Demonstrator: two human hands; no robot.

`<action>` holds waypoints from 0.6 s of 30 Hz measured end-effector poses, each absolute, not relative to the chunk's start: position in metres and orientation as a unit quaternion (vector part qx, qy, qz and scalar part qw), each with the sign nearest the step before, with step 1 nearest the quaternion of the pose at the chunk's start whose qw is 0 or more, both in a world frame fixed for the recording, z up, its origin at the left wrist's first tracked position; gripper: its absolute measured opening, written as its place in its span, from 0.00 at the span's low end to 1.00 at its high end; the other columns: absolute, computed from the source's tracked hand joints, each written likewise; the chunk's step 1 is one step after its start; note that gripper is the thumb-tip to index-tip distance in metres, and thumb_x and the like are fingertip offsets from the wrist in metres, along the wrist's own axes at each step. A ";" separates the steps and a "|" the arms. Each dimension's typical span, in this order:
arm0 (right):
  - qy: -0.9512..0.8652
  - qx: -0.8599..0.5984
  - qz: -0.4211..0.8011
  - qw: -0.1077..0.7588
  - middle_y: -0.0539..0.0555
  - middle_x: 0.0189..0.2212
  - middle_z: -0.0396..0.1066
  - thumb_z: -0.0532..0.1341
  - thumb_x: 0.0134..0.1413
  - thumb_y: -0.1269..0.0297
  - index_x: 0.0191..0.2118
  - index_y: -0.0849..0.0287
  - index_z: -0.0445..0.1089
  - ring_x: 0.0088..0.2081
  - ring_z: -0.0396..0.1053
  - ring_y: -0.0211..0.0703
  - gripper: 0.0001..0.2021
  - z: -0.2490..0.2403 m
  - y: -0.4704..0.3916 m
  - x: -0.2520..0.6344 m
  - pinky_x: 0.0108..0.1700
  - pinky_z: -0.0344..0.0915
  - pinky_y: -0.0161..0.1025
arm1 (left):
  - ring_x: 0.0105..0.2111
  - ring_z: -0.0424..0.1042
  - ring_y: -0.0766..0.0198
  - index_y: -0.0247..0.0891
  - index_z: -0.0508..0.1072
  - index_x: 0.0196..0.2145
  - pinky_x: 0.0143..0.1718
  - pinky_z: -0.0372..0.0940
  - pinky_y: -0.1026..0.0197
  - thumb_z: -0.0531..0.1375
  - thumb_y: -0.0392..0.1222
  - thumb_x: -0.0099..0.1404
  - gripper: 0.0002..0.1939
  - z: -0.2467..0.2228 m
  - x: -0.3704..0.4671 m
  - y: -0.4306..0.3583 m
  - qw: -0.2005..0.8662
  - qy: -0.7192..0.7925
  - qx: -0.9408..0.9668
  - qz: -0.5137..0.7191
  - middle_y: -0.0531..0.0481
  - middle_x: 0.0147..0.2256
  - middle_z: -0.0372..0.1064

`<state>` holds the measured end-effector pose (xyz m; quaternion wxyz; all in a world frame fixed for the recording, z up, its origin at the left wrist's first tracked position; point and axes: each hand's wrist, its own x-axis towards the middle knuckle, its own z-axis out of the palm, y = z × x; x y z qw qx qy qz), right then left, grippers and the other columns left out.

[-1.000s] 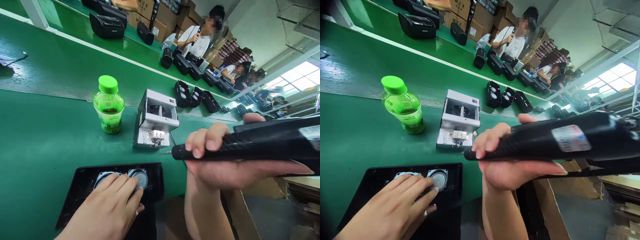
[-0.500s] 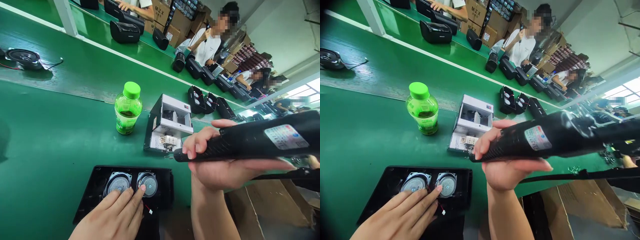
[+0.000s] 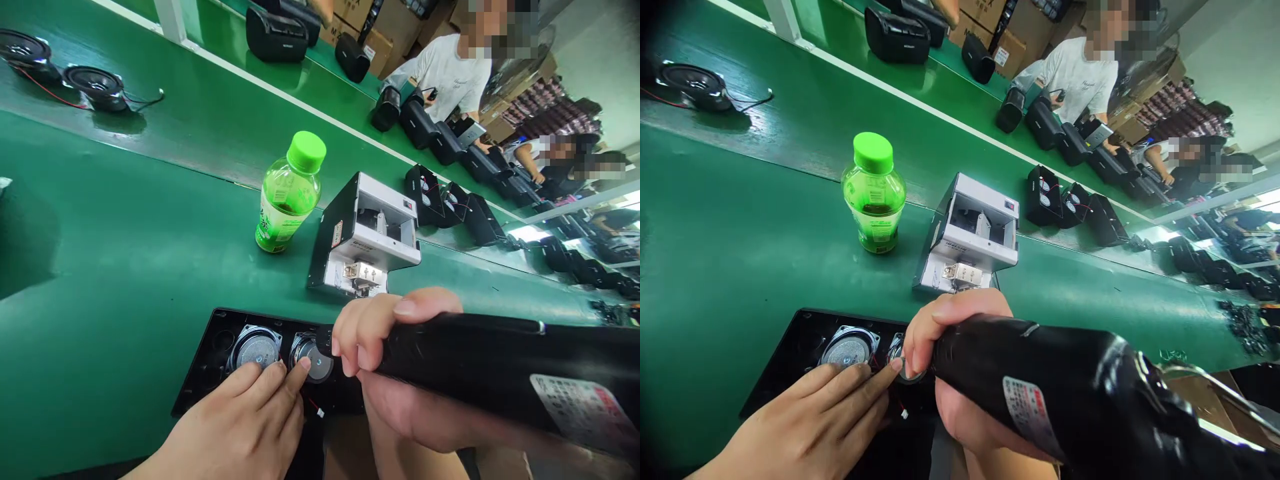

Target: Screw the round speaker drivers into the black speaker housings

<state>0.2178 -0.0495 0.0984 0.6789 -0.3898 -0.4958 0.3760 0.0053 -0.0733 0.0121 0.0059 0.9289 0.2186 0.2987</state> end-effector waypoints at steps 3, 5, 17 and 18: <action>-0.482 -0.392 0.364 0.694 0.46 0.25 0.76 0.68 0.81 0.23 0.53 0.46 0.92 0.21 0.74 0.43 0.31 0.094 -0.049 0.218 0.27 0.78 0.43 | 0.54 0.78 0.50 0.44 0.94 0.47 0.59 0.68 0.49 0.61 0.42 0.93 0.20 0.014 0.006 -0.072 0.012 0.219 0.929 0.298 0.46 0.58 0.95; -0.485 -0.391 0.360 0.695 0.46 0.24 0.76 0.67 0.83 0.25 0.53 0.46 0.92 0.20 0.73 0.43 0.30 0.095 -0.049 0.218 0.26 0.77 0.43 | 0.55 0.79 0.50 0.44 0.94 0.48 0.59 0.67 0.48 0.62 0.42 0.92 0.19 0.015 0.006 -0.072 0.016 0.218 0.931 0.293 0.45 0.58 0.95; -0.519 -0.369 0.428 0.641 0.48 0.29 0.83 0.74 0.82 0.30 0.55 0.45 0.89 0.25 0.78 0.46 0.23 0.080 -0.053 0.228 0.32 0.78 0.46 | 0.56 0.79 0.47 0.45 0.95 0.49 0.60 0.68 0.47 0.56 0.39 0.93 0.25 0.022 0.006 -0.072 0.032 0.227 0.925 0.303 0.45 0.56 0.95; -0.530 -0.374 0.432 0.627 0.47 0.29 0.82 0.73 0.80 0.26 0.55 0.43 0.88 0.25 0.77 0.47 0.25 0.077 -0.054 0.230 0.32 0.78 0.46 | 0.57 0.80 0.47 0.45 0.95 0.49 0.62 0.68 0.46 0.55 0.40 0.93 0.25 0.022 0.005 -0.073 0.040 0.230 0.925 0.301 0.46 0.56 0.95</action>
